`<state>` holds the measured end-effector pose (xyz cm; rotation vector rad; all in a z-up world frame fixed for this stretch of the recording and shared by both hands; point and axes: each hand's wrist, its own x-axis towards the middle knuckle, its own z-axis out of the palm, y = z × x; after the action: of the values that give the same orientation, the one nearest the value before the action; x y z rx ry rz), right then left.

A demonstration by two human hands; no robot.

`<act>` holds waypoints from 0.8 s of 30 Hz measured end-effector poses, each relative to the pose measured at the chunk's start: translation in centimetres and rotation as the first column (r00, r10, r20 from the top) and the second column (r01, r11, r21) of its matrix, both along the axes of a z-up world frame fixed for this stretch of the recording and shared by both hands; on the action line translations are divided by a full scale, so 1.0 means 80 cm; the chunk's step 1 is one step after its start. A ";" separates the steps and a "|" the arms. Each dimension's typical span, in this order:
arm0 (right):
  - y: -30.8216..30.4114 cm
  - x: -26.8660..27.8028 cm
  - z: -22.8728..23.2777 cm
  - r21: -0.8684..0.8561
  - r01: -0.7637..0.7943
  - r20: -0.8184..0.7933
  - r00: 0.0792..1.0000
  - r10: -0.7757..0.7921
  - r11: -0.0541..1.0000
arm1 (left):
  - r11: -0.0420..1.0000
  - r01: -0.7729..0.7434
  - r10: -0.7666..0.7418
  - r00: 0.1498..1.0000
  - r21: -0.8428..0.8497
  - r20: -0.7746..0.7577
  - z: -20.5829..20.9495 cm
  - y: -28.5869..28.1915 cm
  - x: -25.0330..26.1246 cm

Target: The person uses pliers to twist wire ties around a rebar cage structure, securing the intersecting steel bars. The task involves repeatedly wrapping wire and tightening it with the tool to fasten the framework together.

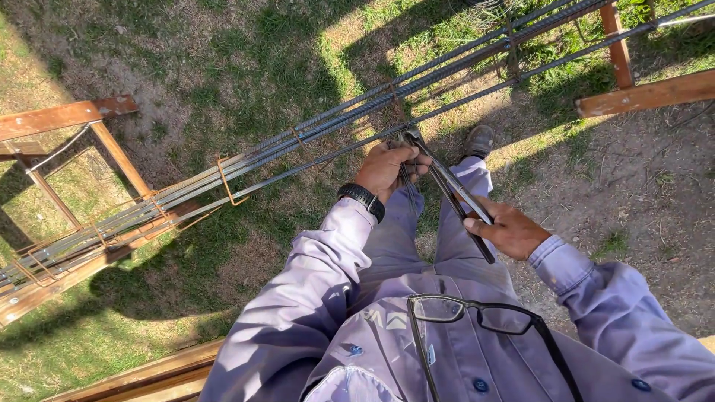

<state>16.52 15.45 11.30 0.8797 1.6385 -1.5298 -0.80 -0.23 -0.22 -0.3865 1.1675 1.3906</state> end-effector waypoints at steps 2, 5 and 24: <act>-0.004 0.026 -0.028 -0.013 0.048 0.030 0.998 -0.048 0.999 | 1.000 -0.015 0.015 1.000 0.002 0.005 0.007 0.001 -0.001; -0.016 0.039 -0.046 -0.059 0.151 0.024 0.988 -0.150 0.987 | 0.999 0.030 -0.030 1.000 0.014 0.000 0.005 -0.004 0.001; -0.105 0.048 -0.070 0.307 0.098 0.067 0.990 -0.124 0.947 | 0.786 0.050 -0.247 0.939 -0.616 -0.239 -0.001 0.066 0.107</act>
<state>20.36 7.09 5.67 1.2036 1.8160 -1.3114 7.74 5.01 -0.30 -0.5180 1.8721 0.9228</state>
